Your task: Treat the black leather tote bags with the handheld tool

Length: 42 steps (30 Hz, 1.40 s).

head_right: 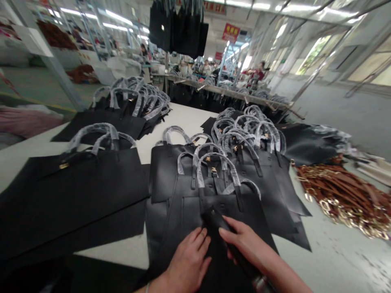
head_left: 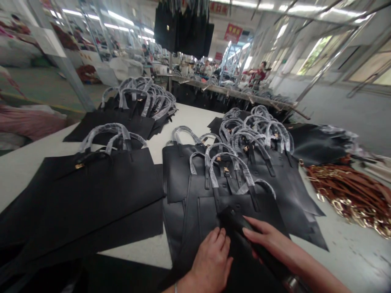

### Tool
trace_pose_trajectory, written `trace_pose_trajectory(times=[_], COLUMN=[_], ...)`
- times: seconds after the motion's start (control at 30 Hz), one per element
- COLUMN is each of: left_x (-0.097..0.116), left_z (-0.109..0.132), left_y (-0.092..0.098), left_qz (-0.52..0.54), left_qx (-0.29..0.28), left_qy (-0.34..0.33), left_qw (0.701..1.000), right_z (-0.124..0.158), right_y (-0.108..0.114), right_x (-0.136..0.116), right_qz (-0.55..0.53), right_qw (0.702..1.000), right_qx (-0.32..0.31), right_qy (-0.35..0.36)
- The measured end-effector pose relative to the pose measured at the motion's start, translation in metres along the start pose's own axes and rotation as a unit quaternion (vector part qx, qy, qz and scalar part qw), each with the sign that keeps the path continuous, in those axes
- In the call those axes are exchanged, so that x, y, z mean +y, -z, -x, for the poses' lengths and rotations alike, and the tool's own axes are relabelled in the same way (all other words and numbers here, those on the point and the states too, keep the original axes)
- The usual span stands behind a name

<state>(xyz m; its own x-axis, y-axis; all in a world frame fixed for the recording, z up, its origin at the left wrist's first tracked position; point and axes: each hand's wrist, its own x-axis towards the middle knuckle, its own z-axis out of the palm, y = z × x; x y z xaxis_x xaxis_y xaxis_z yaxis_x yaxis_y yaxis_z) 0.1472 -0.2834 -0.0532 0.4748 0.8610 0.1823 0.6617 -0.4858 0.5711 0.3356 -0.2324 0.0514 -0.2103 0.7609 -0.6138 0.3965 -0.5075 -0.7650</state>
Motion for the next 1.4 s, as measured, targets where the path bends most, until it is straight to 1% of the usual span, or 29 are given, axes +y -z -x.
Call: trace_pose_trajectory(times=[0.17, 0.27, 0.33, 0.43, 0.5, 0.57, 0.67, 0.73, 0.8, 0.9, 0.97, 1.03, 1.07, 1.13, 1.2, 1.27, 1.3, 1.4], left_x=[-0.001, -0.003, -0.004, -0.008, -0.01, -0.011, -0.011, -0.011, -0.012, -0.014, -0.015, -0.014, -0.014, -0.015, -0.021, -0.036, -0.046, -0.084], left_z=[-0.002, -0.001, 0.0, -0.001, -0.002, -0.003, -0.004, -0.005, -0.007, -0.01, -0.011, -0.011, -0.011, -0.01, -0.01, -0.015, -0.019, -0.041], left_y=[0.002, 0.002, 0.001, -0.003, -0.005, -0.005, -0.003, -0.001, 0.0, -0.002, -0.005, -0.006, -0.005, 0.001, 0.014, 0.035, 0.047, 0.084], left_qz=[0.0, 0.022, 0.041, 0.062, 0.07, 0.073, 0.069, 0.068, 0.071, 0.075, 0.076, 0.079, 0.081, 0.09, 0.109, 0.135, 0.142, 0.116], left_qx=[0.004, 0.004, 0.005, 0.005, 0.0, -0.002, -0.002, -0.008, -0.015, -0.019, -0.016, -0.012, -0.012, -0.016, -0.031, -0.043, -0.041, -0.006], left_qy=[0.002, 0.02, 0.031, 0.029, 0.024, 0.02, 0.02, 0.027, 0.03, 0.021, 0.018, 0.018, 0.017, 0.016, -0.005, -0.021, -0.015, 0.025], left_qw=[1.0, 1.0, 0.999, 0.998, 0.997, 0.997, 0.997, 0.997, 0.997, 0.997, 0.997, 0.997, 0.996, 0.996, 0.994, 0.99, 0.989, 0.993], right_z=[-0.026, -0.036, -0.034, -0.028, -0.028, -0.035, -0.049, -0.053, -0.05, -0.043, -0.045, -0.051, -0.055, -0.061, -0.059, -0.049, -0.043, -0.024], right_y=[-0.006, -0.007, -0.007, -0.01, -0.017, -0.026, -0.039, -0.042, -0.04, -0.035, -0.036, -0.041, -0.043, -0.045, -0.04, -0.029, -0.024, -0.015], right_x=[-0.035, -0.046, -0.046, -0.043, -0.045, -0.05, -0.062, -0.066, -0.065, -0.057, -0.053, -0.053, -0.056, -0.062, -0.067, -0.065, -0.061, -0.039], right_qz=[0.001, 0.017, 0.024, 0.031, 0.04, 0.045, 0.053, 0.065, 0.071, 0.073, 0.072, 0.077, 0.082, 0.086, 0.08, 0.073, 0.07, 0.058], right_qw=[1.0, 0.999, 0.999, 0.997, 0.996, 0.994, 0.994, 0.993, 0.992, 0.99, 0.991, 0.992, 0.994, 0.993, 0.991, 0.991, 0.993, 0.997], right_qx=[-0.014, -0.014, -0.029, -0.065, -0.085, -0.099, -0.093, -0.088, -0.099, -0.117, -0.115, -0.09, -0.064, -0.003, 0.038, 0.041, 0.036, 0.007], right_qy=[0.016, 0.029, 0.028, 0.006, 0.001, 0.011, 0.033, 0.041, 0.039, 0.022, 0.016, 0.029, 0.044, 0.081, 0.105, 0.101, 0.091, 0.059])
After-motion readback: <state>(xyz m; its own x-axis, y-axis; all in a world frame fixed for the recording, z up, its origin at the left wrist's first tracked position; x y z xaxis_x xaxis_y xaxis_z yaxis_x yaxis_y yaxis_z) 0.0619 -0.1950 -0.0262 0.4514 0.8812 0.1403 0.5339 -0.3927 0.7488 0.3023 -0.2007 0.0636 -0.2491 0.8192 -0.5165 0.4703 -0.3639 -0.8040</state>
